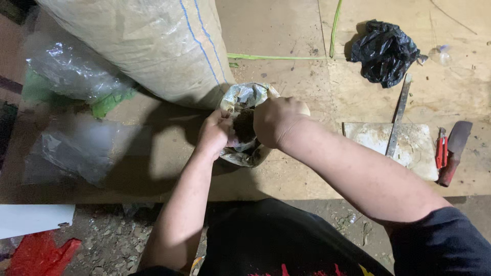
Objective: The person scoops dark granular material from a large sack into a small plastic bag using a green scoop, then ties the bag closed. The person repeats this process to fill a second bag.
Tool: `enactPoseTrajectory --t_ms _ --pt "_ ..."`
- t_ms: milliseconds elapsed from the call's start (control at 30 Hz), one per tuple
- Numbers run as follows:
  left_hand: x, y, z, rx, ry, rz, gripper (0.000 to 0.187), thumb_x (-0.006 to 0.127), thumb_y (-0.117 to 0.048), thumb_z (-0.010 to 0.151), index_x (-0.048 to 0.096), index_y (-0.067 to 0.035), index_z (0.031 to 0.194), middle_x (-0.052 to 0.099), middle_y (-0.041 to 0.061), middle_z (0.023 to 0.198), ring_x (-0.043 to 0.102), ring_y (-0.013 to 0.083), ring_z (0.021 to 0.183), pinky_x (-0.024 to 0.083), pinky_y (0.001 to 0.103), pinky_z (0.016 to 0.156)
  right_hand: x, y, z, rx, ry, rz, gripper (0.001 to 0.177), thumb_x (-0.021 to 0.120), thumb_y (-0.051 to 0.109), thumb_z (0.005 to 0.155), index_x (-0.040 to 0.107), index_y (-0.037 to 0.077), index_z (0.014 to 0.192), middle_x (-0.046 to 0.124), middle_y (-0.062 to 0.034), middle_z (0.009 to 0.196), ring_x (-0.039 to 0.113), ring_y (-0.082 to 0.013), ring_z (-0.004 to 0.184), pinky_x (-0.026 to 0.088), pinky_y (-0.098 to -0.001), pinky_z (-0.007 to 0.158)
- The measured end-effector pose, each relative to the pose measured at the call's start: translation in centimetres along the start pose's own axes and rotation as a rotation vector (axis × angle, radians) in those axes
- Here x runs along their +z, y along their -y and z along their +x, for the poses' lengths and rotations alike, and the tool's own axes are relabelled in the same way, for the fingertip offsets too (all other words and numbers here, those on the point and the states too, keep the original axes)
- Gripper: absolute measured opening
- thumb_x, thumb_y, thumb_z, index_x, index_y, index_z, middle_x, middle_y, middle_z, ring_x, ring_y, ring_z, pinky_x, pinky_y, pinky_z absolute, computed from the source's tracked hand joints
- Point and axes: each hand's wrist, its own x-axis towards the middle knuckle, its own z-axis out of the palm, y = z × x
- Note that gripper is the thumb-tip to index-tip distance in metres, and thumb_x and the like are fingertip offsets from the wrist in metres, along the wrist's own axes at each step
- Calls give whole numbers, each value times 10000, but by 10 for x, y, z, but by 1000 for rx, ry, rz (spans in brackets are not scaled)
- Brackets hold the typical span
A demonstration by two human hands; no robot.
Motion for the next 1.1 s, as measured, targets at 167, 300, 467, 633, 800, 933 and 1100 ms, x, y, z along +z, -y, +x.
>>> enactPoseTrajectory --t_ms 167,300,467,633,800,933,1100 --pt "2 7 6 -20 -17 -154 192 516 -116 1006 639 -29 1125 638 71 887 644 118 630 602 329 509 6 -3 1 31 -16 77 298 491 203 1054 716 70 1196 711 -155 1233 686 -273 1154 560 -403 965" --pt "-1 14 9 45 -4 -201 170 569 -136 987 656 -73 1118 680 28 891 672 91 666 591 300 522 11 -9 5 36 -144 129 243 526 200 999 687 102 1153 720 -158 1114 699 -279 1031 570 -403 882" --pt "-7 38 31 -13 -5 -181 156 566 -190 1019 638 -53 1036 575 40 720 538 151 556 461 305 418 16 -10 -9 -26 -116 -3 371 419 211 1073 746 64 976 774 -136 945 758 -253 830 612 -402 763" --pt "-8 60 48 292 4 -168 133 611 -126 1047 682 -15 1065 623 37 819 560 89 667 478 266 541 16 -15 -19 24 -186 59 409 371 292 1097 708 73 1024 740 -139 909 729 -267 793 606 -417 723" --pt "-9 42 33 22 16 -202 163 554 -161 1003 611 -69 1126 579 61 726 536 144 473 456 304 409 21 -42 -5 60 -131 -5 435 286 355 1133 599 54 1119 711 -107 797 736 -222 684 668 -398 617" --pt "-10 23 18 60 42 -138 188 557 -160 1024 618 -39 1155 632 65 799 564 114 523 473 285 432 46 -65 24 -43 -314 287 457 525 520 1024 671 92 1084 723 -117 801 680 -216 695 588 -386 705" --pt "-7 27 20 118 32 -164 182 583 -146 1014 641 -54 1161 669 43 889 585 73 582 460 253 459 98 -56 88 -241 -366 936 341 773 287 878 686 39 1096 750 -78 890 700 -188 815 557 -348 788"
